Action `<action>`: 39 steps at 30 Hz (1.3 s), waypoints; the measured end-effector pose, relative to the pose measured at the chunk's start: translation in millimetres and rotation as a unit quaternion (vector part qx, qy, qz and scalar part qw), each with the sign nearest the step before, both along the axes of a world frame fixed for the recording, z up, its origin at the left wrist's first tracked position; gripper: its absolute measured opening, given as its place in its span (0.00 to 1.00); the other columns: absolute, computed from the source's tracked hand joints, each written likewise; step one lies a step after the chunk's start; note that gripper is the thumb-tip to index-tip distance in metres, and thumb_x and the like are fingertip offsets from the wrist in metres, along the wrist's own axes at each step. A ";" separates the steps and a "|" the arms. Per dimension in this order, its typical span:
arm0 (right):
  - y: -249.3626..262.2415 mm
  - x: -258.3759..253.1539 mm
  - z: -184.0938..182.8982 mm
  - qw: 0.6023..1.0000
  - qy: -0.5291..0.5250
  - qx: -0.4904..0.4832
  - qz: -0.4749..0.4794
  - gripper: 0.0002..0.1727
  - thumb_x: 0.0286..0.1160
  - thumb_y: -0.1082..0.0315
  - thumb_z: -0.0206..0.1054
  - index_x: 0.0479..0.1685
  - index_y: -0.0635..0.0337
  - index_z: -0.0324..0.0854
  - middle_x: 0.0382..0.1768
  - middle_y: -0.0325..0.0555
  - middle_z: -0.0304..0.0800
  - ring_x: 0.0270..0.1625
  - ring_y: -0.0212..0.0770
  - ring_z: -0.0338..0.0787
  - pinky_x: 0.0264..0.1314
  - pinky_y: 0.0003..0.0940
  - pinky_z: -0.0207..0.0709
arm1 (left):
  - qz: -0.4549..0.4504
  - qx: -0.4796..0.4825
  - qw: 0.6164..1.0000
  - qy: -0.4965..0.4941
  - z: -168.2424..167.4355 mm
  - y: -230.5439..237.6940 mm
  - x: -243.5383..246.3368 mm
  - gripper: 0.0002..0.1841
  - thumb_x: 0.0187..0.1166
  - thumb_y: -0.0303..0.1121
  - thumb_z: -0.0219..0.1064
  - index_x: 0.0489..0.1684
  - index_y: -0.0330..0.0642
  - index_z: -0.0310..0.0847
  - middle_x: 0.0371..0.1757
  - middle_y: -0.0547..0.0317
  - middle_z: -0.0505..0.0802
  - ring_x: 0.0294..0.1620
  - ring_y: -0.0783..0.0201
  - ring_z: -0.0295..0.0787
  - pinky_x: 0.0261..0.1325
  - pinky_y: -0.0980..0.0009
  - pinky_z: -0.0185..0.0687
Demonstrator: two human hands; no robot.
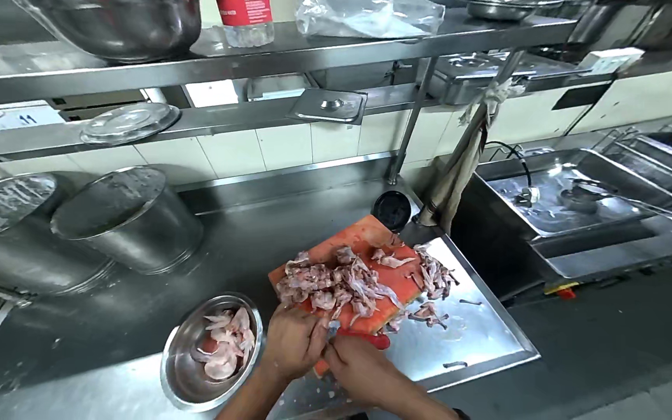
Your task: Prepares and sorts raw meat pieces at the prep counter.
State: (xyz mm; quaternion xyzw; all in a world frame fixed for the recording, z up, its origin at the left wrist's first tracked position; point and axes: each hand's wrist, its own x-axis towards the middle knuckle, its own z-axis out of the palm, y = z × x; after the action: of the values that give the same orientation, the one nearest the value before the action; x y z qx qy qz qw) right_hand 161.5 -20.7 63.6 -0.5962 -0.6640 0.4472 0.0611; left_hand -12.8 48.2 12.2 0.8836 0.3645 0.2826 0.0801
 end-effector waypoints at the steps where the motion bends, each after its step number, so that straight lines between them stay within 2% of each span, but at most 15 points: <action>1: -0.5 7.0 4.3 0.996 0.086 0.014 0.007 0.32 0.94 0.45 0.42 0.38 0.64 0.81 0.29 0.53 0.81 0.36 0.51 0.84 0.42 0.54 0.77 | -0.030 -0.057 0.995 -0.082 3.8 1.0 0.7 0.36 0.91 0.52 0.35 0.16 0.46 0.82 0.19 0.60 0.87 0.30 0.62 0.88 0.51 0.57 0.83; 3: -3.8 11.5 12.5 0.968 0.247 0.034 -0.024 0.28 0.93 0.47 0.44 0.31 0.58 0.77 0.21 0.38 0.71 0.24 0.35 0.75 0.31 0.37 0.73 | -0.060 -0.209 0.939 -0.268 16.6 -3.9 12.8 0.31 0.92 0.48 0.41 0.16 0.45 0.80 0.20 0.65 0.85 0.27 0.71 0.84 0.42 0.67 0.83; 5: -7.7 7.0 18.5 0.928 0.358 0.048 -0.090 0.24 0.92 0.49 0.45 0.29 0.51 0.75 0.18 0.28 0.68 0.19 0.25 0.70 0.24 0.27 0.69 | -0.042 -0.345 0.842 -0.413 34.4 -14.6 33.1 0.25 0.88 0.39 0.43 0.19 0.48 0.81 0.21 0.73 0.85 0.25 0.78 0.81 0.34 0.75 0.82; 8: -7.1 -6.2 11.6 0.871 0.444 0.077 -0.194 0.22 0.90 0.48 0.47 0.28 0.46 0.74 0.14 0.23 0.66 0.14 0.22 0.65 0.18 0.23 0.64 | 0.026 -0.401 0.751 -0.524 43.3 -30.2 60.8 0.24 0.89 0.34 0.37 0.29 0.45 0.82 0.29 0.70 0.86 0.34 0.76 0.84 0.44 0.76 0.83; 10: -2.8 -12.2 2.4 0.849 0.454 0.112 -0.246 0.22 0.90 0.51 0.49 0.30 0.50 0.78 0.16 0.26 0.72 0.17 0.23 0.71 0.21 0.24 0.70 | 0.077 -0.381 0.756 -0.527 38.0 -37.7 70.5 0.26 0.92 0.38 0.34 0.42 0.40 0.83 0.40 0.64 0.88 0.45 0.74 0.85 0.56 0.75 0.81; 12: 0.7 -14.2 -2.2 0.839 0.455 0.111 -0.278 0.20 0.91 0.57 0.47 0.37 0.56 0.81 0.24 0.31 0.81 0.26 0.26 0.82 0.33 0.27 0.80 | 0.080 -0.385 0.778 -0.491 28.1 -41.0 69.5 0.28 0.93 0.45 0.36 0.59 0.32 0.79 0.58 0.53 0.86 0.62 0.70 0.82 0.71 0.72 0.77; 14: -0.7 -10.1 -0.9 0.838 0.456 0.087 -0.286 0.20 0.91 0.64 0.41 0.49 0.61 0.81 0.32 0.34 0.87 0.35 0.27 0.88 0.42 0.28 0.85 | 0.051 -0.419 0.770 -0.478 21.3 -47.6 68.3 0.32 0.89 0.53 0.47 0.71 0.29 0.70 0.63 0.52 0.84 0.63 0.71 0.82 0.68 0.73 0.80; 16: -3.2 -3.8 2.8 0.847 0.451 0.061 -0.273 0.21 0.90 0.64 0.38 0.49 0.55 0.80 0.30 0.29 0.86 0.31 0.22 0.84 0.36 0.23 0.82 | 0.035 -0.461 0.738 -0.491 21.3 -46.0 64.9 0.28 0.83 0.50 0.60 0.68 0.33 0.71 0.54 0.56 0.87 0.52 0.71 0.87 0.55 0.71 0.87; 19: -5.9 10.8 -1.1 0.892 0.405 0.024 -0.201 0.18 0.90 0.61 0.41 0.50 0.55 0.78 0.27 0.29 0.78 0.26 0.25 0.76 0.28 0.25 0.73 | 0.029 -0.494 0.728 -0.474 19.9 -40.0 54.6 0.21 0.79 0.45 0.66 0.59 0.36 0.75 0.46 0.58 0.87 0.42 0.68 0.86 0.43 0.69 0.85; 22: -1.1 21.3 -10.4 0.942 0.292 0.122 -0.114 0.19 0.93 0.62 0.44 0.59 0.63 0.78 0.38 0.42 0.87 0.40 0.33 0.88 0.48 0.34 0.84 | 0.040 -0.493 0.712 -0.498 19.6 -45.3 56.8 0.18 0.80 0.41 0.66 0.56 0.36 0.72 0.38 0.57 0.86 0.33 0.67 0.84 0.32 0.71 0.83; 23: -0.6 20.2 -12.5 0.951 0.245 0.163 -0.096 0.19 0.91 0.63 0.46 0.59 0.65 0.78 0.40 0.46 0.88 0.44 0.37 0.90 0.53 0.38 0.86 | 0.043 -0.498 0.703 -0.505 20.2 -47.3 57.2 0.17 0.80 0.40 0.65 0.56 0.37 0.71 0.39 0.57 0.86 0.34 0.66 0.85 0.32 0.70 0.84; 26: -3.1 13.2 -6.7 0.961 0.112 0.242 -0.065 0.21 0.89 0.60 0.47 0.58 0.67 0.79 0.37 0.53 0.90 0.45 0.47 0.93 0.52 0.49 0.86 | 0.028 -0.537 0.674 -0.508 24.1 -47.1 53.9 0.18 0.77 0.39 0.62 0.59 0.39 0.71 0.42 0.58 0.87 0.40 0.67 0.87 0.41 0.69 0.86; 28: -5.8 11.1 -0.3 0.970 0.043 0.235 -0.043 0.24 0.88 0.57 0.47 0.61 0.68 0.79 0.36 0.55 0.91 0.45 0.54 0.94 0.51 0.55 0.86 | 0.017 -0.566 0.656 -0.499 23.5 -48.9 50.6 0.19 0.76 0.40 0.61 0.60 0.39 0.73 0.43 0.58 0.88 0.42 0.66 0.88 0.43 0.67 0.87; 31: -8.3 7.4 0.5 0.971 -0.010 0.239 -0.031 0.24 0.87 0.56 0.47 0.56 0.68 0.81 0.32 0.55 0.90 0.40 0.56 0.94 0.44 0.57 0.86 | 0.001 -0.575 0.638 -0.511 16.6 -50.5 47.9 0.18 0.75 0.40 0.63 0.58 0.41 0.72 0.41 0.59 0.87 0.40 0.67 0.87 0.43 0.68 0.86; 39: -17.5 -7.1 -30.8 0.918 -0.075 0.384 -0.065 0.21 0.83 0.57 0.48 0.37 0.59 0.85 0.17 0.43 0.84 0.21 0.46 0.90 0.20 0.47 0.81 | 0.096 -0.433 0.721 -0.533 5.6 -54.4 55.6 0.08 0.73 0.31 0.61 0.45 0.40 0.75 0.39 0.60 0.84 0.41 0.68 0.83 0.46 0.70 0.82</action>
State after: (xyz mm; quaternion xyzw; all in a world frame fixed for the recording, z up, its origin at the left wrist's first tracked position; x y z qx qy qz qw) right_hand 154.4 -38.2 32.8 -0.6008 -0.7469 0.1065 0.2643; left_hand 42.8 -6.1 17.8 0.4166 0.4271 0.5242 0.6076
